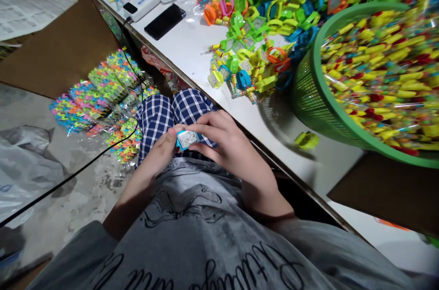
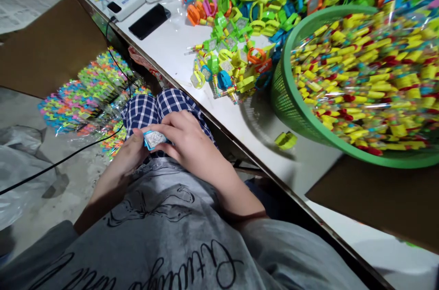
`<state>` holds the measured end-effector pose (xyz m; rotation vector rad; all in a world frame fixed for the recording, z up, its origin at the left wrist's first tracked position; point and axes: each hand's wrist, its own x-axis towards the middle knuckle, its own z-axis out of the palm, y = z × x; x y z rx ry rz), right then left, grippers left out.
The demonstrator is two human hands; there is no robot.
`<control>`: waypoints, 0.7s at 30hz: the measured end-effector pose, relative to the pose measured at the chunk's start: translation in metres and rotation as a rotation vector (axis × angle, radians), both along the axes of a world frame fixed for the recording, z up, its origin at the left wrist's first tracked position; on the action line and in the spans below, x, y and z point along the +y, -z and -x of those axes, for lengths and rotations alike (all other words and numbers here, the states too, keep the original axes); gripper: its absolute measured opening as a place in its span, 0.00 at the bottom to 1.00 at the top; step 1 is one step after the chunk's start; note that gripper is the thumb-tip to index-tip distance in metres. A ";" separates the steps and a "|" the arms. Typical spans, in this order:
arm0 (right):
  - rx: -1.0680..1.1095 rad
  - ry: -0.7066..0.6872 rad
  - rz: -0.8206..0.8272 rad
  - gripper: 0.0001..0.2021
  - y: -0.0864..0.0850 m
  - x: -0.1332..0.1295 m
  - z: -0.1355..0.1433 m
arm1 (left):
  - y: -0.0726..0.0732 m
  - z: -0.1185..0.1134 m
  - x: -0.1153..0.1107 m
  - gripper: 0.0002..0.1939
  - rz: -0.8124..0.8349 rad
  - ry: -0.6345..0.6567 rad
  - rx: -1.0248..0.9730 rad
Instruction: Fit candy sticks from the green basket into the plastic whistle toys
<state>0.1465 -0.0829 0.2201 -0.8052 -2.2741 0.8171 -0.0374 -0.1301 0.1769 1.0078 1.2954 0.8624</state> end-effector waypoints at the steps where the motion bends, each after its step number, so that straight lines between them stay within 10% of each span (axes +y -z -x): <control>1: 0.000 -0.001 0.000 0.14 0.000 0.000 0.000 | 0.000 0.000 0.000 0.35 -0.002 0.003 0.001; 21: 0.122 0.070 0.182 0.09 0.019 0.004 0.008 | 0.005 -0.005 0.002 0.31 -0.056 -0.069 0.095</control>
